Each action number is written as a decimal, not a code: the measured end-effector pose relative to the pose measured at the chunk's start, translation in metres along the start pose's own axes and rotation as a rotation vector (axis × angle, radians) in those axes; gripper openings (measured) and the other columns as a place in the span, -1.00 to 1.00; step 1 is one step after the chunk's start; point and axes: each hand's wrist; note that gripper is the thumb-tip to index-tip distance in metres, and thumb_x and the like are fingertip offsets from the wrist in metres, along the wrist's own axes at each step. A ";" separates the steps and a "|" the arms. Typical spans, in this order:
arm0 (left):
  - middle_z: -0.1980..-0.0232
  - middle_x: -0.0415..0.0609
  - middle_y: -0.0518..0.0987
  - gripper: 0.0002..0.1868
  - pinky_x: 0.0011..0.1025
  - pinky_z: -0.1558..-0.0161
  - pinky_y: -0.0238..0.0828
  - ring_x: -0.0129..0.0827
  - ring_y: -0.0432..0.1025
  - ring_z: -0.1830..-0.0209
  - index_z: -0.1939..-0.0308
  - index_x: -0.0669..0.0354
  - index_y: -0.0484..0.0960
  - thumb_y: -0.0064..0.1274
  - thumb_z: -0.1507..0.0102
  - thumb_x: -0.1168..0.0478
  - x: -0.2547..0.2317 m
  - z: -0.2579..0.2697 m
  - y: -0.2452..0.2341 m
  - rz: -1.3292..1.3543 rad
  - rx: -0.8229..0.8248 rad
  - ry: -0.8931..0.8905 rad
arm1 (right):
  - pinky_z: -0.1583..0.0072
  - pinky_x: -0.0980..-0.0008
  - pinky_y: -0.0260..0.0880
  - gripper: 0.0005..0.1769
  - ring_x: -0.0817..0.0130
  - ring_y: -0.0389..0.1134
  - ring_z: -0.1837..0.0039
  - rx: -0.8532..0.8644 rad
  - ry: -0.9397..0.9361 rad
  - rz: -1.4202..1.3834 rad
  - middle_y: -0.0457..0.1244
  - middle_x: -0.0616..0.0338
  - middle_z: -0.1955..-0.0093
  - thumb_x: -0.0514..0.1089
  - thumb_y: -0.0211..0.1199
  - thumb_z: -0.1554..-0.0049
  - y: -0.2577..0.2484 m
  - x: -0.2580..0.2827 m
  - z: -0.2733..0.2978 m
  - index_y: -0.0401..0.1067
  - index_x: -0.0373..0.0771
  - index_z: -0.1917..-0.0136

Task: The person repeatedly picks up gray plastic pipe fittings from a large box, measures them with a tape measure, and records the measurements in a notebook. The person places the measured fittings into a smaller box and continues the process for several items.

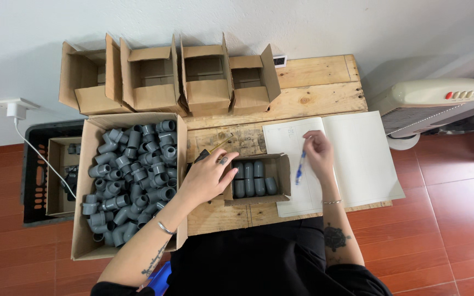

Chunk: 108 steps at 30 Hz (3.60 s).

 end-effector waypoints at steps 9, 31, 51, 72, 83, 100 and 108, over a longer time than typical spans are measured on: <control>0.05 -0.12 0.45 -0.57 -0.16 0.28 0.58 -0.05 0.56 0.21 -0.29 -0.18 0.42 -0.13 -0.35 -0.06 0.001 -0.001 0.002 0.011 -0.013 -0.015 | 0.20 0.62 0.17 -0.72 0.51 0.38 0.22 -0.027 0.173 -1.246 0.34 0.16 0.13 -0.26 0.06 -0.22 -0.002 -0.017 -0.018 0.34 -0.16 -0.21; 0.06 -0.11 0.47 -0.58 -0.20 0.29 0.59 -0.09 0.57 0.21 -0.27 -0.16 0.43 -0.13 -0.35 -0.06 0.000 -0.002 0.000 0.000 -0.024 -0.004 | 0.26 0.45 0.27 -0.86 0.36 0.25 0.38 -0.282 0.015 0.131 0.22 0.21 0.46 -0.01 0.38 -0.25 0.033 0.003 -0.011 0.57 -0.05 0.11; 0.04 -0.08 0.48 -0.54 -0.18 0.27 0.59 -0.07 0.57 0.18 -0.33 -0.15 0.42 -0.15 -0.37 -0.05 -0.001 -0.002 -0.004 0.030 0.027 -0.019 | 0.21 0.48 0.35 -0.96 0.35 0.29 0.30 -0.341 -0.106 -0.052 0.32 0.08 0.21 -0.27 0.31 -0.25 0.012 0.028 0.000 0.55 -0.17 0.03; 0.02 -0.07 0.46 -0.54 -0.12 0.23 0.58 0.00 0.56 0.15 -0.32 -0.15 0.41 -0.17 -0.37 -0.09 -0.002 0.001 -0.005 0.003 0.044 -0.039 | -0.24 0.29 0.41 -0.66 0.22 0.40 -0.15 0.022 -0.305 0.628 0.34 0.13 -0.03 -0.38 0.17 -0.19 -0.029 0.038 0.033 0.66 -0.02 -0.04; 0.06 -0.06 0.45 -0.59 -0.09 0.22 0.58 0.02 0.55 0.13 -0.27 -0.13 0.40 -0.19 -0.40 -0.11 0.001 0.005 -0.004 0.009 -0.045 -0.002 | -0.04 0.27 0.46 -0.58 0.17 0.40 0.06 -0.095 -0.407 0.032 0.33 0.15 0.11 -0.53 0.14 -0.12 -0.006 0.134 0.053 0.64 -0.08 0.02; 0.10 -0.20 0.52 -0.76 -0.28 0.23 0.55 -0.24 0.59 0.23 -0.08 -0.19 0.57 0.00 -0.33 0.05 0.063 0.072 -0.125 -0.106 -0.269 -0.347 | -0.11 0.22 0.38 -0.67 0.13 0.40 0.03 0.041 -0.416 -0.026 0.35 0.13 0.11 -0.49 0.16 -0.17 0.015 0.160 0.064 0.62 -0.13 0.05; 0.17 -0.20 0.60 -0.77 -0.29 0.18 0.57 -0.20 0.60 0.15 0.06 -0.21 0.66 0.13 -0.19 0.08 0.099 0.116 -0.075 -0.316 0.135 -0.525 | -0.10 0.27 0.39 -0.67 0.18 0.41 0.03 0.050 -0.420 -0.019 0.36 0.18 0.11 -0.46 0.18 -0.18 0.019 0.157 0.061 0.63 -0.09 0.05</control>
Point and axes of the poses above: each hand's wrist, its own z-axis away from the middle knuckle, its own y-axis out of the palm, x = y × z
